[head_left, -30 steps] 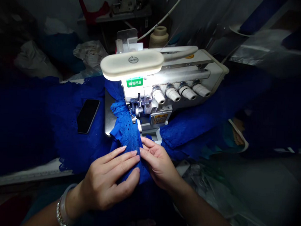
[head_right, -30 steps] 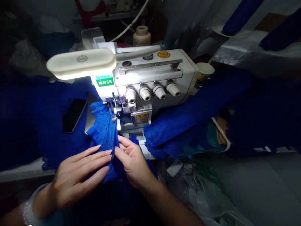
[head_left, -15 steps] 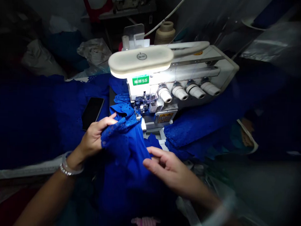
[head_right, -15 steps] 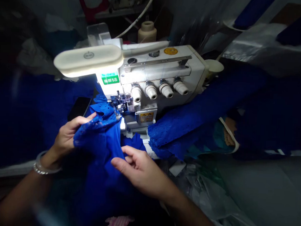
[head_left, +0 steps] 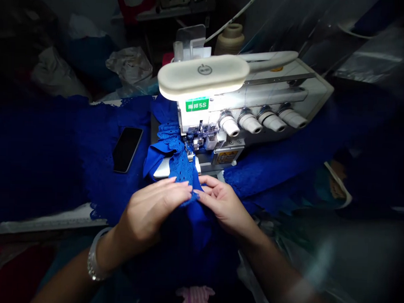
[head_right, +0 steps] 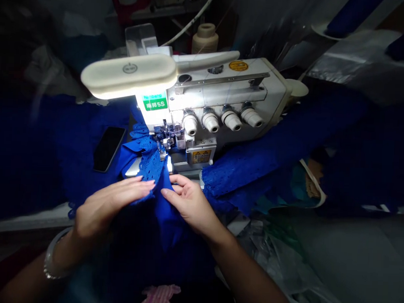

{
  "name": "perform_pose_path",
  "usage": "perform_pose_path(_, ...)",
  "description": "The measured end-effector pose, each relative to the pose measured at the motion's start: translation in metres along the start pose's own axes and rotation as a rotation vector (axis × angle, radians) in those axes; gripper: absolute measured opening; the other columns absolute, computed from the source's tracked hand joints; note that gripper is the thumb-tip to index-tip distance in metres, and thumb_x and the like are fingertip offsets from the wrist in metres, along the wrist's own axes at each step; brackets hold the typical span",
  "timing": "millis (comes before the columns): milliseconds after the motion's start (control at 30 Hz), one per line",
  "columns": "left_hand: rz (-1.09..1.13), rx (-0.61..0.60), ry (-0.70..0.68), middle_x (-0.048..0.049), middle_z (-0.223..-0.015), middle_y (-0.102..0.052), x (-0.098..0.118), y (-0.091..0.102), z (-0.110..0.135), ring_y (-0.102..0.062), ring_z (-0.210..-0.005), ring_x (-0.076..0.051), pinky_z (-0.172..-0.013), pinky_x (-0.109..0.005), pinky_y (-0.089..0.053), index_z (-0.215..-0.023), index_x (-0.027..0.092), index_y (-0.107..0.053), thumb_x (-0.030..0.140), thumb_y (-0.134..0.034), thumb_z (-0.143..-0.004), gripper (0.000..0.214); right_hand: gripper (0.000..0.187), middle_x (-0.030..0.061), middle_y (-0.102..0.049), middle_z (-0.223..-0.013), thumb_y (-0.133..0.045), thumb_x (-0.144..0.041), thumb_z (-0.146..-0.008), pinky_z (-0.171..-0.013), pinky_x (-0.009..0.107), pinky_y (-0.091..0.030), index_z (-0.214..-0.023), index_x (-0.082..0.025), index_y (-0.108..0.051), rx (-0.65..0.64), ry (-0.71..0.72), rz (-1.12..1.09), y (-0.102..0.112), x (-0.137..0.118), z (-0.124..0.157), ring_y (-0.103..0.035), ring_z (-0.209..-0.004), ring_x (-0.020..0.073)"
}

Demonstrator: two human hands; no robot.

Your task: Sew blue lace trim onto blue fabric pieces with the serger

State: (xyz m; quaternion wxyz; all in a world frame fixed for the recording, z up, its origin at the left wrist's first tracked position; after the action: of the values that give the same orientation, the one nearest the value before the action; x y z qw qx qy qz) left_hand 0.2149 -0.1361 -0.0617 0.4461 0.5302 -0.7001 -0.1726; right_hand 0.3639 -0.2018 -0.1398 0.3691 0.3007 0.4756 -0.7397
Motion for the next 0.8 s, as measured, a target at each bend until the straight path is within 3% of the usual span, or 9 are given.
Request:
perform_pose_path(167, -0.134, -0.076, -0.043, -0.0114, -0.108, -0.075, 0.024, -0.011, -0.004, -0.067, -0.113, -0.017, -0.107, -0.034, -0.049, -0.111, 0.012, -0.061, 0.015, -0.03, -0.099, 0.033, 0.039, 0.0002, -0.076, -0.084, -0.076, -0.038, -0.075, -0.077, 0.035, -0.054, -0.109, -0.024, -0.065, -0.099, -0.03, -0.119, -0.01, 0.003, 0.01, -0.071, -0.073, 0.0182)
perform_pose_path(300, -0.289, -0.071, -0.107, -0.0112, -0.1, -0.076, 0.032, -0.016, -0.011, -0.072, -0.102, -0.019, -0.103, -0.037, -0.053, -0.102, 0.01, -0.062, 0.011, -0.033, -0.098, 0.029, 0.035, 0.002, -0.076, -0.093, -0.076, -0.036, -0.075, -0.088, 0.043, -0.054, -0.106, -0.025, -0.066, -0.093, 0.001, -0.181, -0.015, 0.001, 0.011, -0.073, -0.083, 0.0215)
perform_pose_path(467, -0.365, -0.096, -0.14, -0.0125, -0.1, -0.076, 0.033, -0.019, -0.014, -0.072, -0.101, -0.024, -0.101, -0.044, -0.054, -0.101, 0.009, -0.062, 0.011, -0.036, -0.097, 0.027, 0.029, 0.0026, -0.075, -0.099, -0.078, -0.036, -0.075, -0.095, 0.043, -0.052, -0.1, -0.025, -0.07, -0.11, 0.059, -0.215, -0.023, -0.001, 0.01, -0.071, -0.095, 0.0238)
perform_pose_path(667, -0.343, -0.097, -0.075, -0.014, -0.104, -0.075, 0.009, -0.017, 0.0, -0.069, -0.109, -0.025, -0.107, -0.05, -0.047, -0.105, 0.009, -0.061, 0.009, -0.04, -0.093, 0.025, 0.034, 0.0037, -0.075, -0.102, -0.077, -0.037, -0.076, -0.091, 0.035, -0.053, -0.107, -0.023, -0.071, -0.084, 0.118, -0.146, -0.023, 0.012, 0.006, -0.068, -0.097, 0.0223)
perform_pose_path(800, -0.084, -0.054, 0.044, -0.0131, -0.116, -0.071, -0.026, -0.003, 0.007, -0.064, -0.118, -0.024, -0.113, -0.049, -0.041, -0.116, 0.014, -0.06, 0.016, -0.048, -0.091, 0.028, 0.025, 0.0004, -0.075, -0.083, -0.073, -0.038, -0.082, -0.073, 0.026, -0.054, -0.098, -0.02, -0.073, -0.029, 0.025, -0.073, -0.014, 0.024, 0.019, -0.068, -0.072, 0.0143)
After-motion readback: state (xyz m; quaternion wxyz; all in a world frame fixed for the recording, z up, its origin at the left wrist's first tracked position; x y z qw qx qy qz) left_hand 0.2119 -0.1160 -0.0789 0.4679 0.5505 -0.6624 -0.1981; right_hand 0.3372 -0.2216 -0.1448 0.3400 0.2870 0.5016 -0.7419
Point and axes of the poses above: each hand's wrist, its own z-axis away from the middle knuckle, its own y-axis out of the back of the hand, x = y × z, the point moved 4 cm from there along -z, towards the middle knuckle
